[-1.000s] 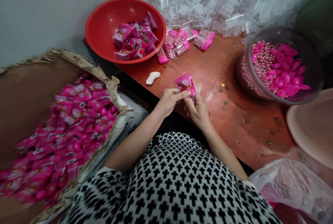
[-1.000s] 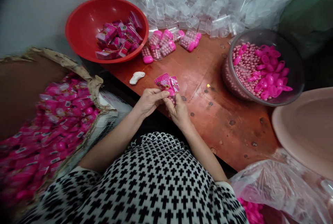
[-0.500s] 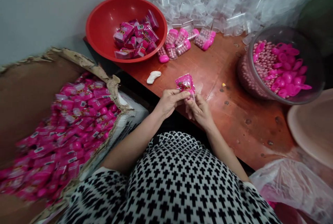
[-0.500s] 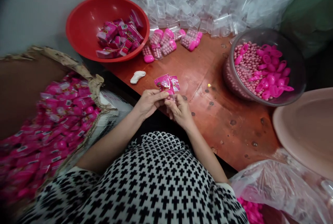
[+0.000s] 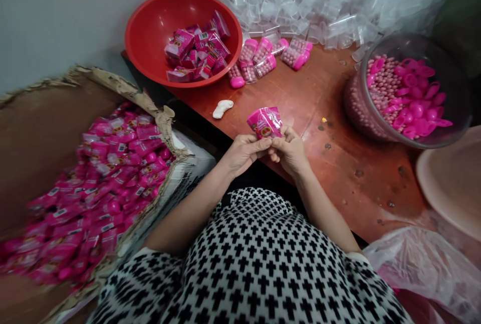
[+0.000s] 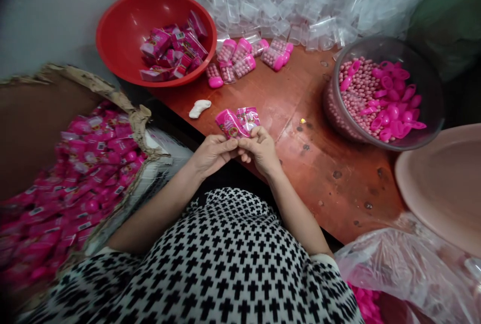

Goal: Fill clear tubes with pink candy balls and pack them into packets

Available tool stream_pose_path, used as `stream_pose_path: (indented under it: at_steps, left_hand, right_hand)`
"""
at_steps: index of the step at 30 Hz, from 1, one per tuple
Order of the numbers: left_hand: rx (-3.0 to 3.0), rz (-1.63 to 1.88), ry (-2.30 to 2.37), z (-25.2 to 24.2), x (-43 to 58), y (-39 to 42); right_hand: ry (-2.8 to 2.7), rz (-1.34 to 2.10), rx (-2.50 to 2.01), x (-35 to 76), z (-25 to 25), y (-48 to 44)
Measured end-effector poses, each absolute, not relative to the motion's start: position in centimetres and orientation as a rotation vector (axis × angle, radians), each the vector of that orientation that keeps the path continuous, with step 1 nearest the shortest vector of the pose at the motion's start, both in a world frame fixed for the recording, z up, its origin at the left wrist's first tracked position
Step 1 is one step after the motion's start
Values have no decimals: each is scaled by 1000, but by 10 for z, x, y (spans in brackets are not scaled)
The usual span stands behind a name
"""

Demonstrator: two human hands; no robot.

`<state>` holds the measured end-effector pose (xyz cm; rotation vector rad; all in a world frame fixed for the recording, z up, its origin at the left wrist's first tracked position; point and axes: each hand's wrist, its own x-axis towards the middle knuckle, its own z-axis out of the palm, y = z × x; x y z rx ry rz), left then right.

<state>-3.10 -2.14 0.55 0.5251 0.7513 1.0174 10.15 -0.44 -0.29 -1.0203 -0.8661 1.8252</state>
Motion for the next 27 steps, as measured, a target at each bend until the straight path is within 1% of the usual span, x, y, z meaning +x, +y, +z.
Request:
stream_pose_path:
  at_steps: [2, 4, 6, 8, 11, 15, 17, 19, 22, 27]
  left_hand:
    - [518, 1179, 837, 12, -47, -30]
    - [482, 1479, 996, 20, -71, -42]
    - [467, 1770, 1166, 27, -96, -52]
    - [472, 1873, 1215, 25, -112, -54]
    - [747, 1796, 1322, 6, -102, -38]
    - [1694, 1198, 1601, -26, -48, 5]
    - [1940, 948, 1716, -35, -25, 22]
    - [2026, 788, 1773, -38, -14, 32]
    - [1962, 810, 1730, -41, -12, 35]
    - [1736, 1118, 1517, -43, -15, 31]
  right_hand:
    - [-938, 1876, -991, 99, 1, -1]
    - [-984, 1864, -970, 102, 5, 3]
    - [-974, 1774, -1017, 112, 7, 7]
    - [-937, 1639, -1118, 125, 6, 12]
    - [-922, 1504, -1238, 139, 2, 14]
    - [-972, 1523, -1294, 142, -2, 10]
    - [-992, 1536, -1305, 142, -1, 9]
    - [-1017, 1520, -1310, 143, 0, 9]
    - [-1073, 1468, -1317, 148, 0, 14]
    - [-1116, 1300, -1316, 147, -8, 31]
